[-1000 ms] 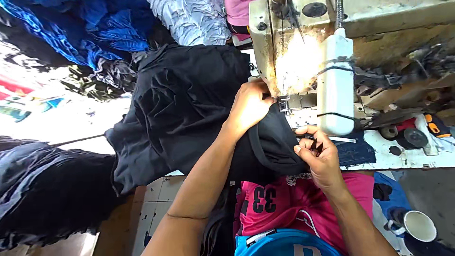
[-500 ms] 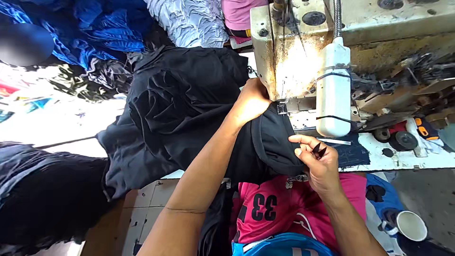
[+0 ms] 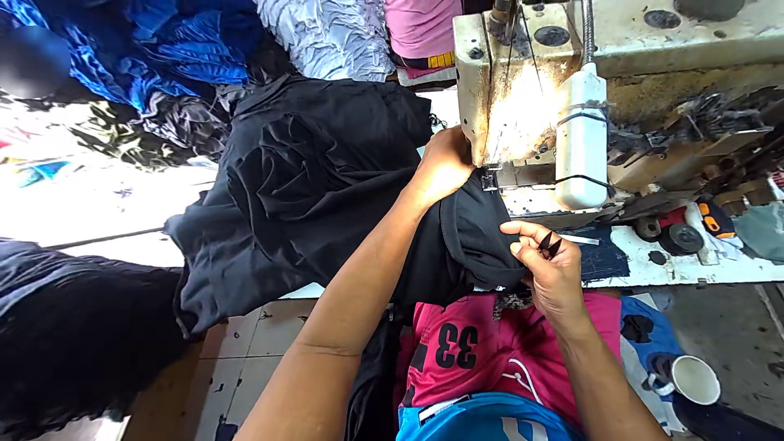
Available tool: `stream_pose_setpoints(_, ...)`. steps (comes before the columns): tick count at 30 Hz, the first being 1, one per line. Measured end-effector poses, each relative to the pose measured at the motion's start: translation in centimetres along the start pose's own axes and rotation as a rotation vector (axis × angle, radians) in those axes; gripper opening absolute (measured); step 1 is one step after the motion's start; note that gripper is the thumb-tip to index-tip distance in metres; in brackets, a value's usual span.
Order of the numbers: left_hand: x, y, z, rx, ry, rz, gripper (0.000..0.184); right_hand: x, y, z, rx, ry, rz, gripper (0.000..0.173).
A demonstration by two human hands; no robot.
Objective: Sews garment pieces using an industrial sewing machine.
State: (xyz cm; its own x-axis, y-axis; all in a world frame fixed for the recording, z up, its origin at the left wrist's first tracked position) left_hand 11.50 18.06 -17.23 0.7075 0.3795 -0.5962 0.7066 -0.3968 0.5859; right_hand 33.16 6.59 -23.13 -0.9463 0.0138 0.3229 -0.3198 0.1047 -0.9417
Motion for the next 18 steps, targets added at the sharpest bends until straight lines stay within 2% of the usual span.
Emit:
stream_pose_setpoints(13, 0.1, -0.2, 0.0, 0.046, -0.007, 0.031, 0.026, 0.1, 0.1, 0.6, 0.060, -0.042, 0.023, 0.026)
stream_pose_setpoints(17, -1.5, 1.9, 2.6, -0.007, 0.197, -0.074, 0.028, -0.1, -0.2, 1.1, 0.030, -0.164, 0.107, 0.022)
stream_pose_setpoints(18, -2.3, 3.0, 4.2, 0.002, 0.291, -0.075, 0.022, -0.2, -0.4, 1.2, 0.028, -0.184, 0.119, 0.019)
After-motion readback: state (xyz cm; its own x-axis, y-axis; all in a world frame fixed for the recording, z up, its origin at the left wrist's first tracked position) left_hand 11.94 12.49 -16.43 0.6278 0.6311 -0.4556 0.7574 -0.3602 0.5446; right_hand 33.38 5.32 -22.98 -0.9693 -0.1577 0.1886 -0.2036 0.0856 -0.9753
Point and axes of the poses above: each hand's wrist, its own z-axis away from the middle knuckle, its own x-axis out of the palm, y = z × x, the point moved 3 cm from there along -z, towards the middle knuckle, and after that the axes turned 11 degrees about y, right-handed, at the moved point
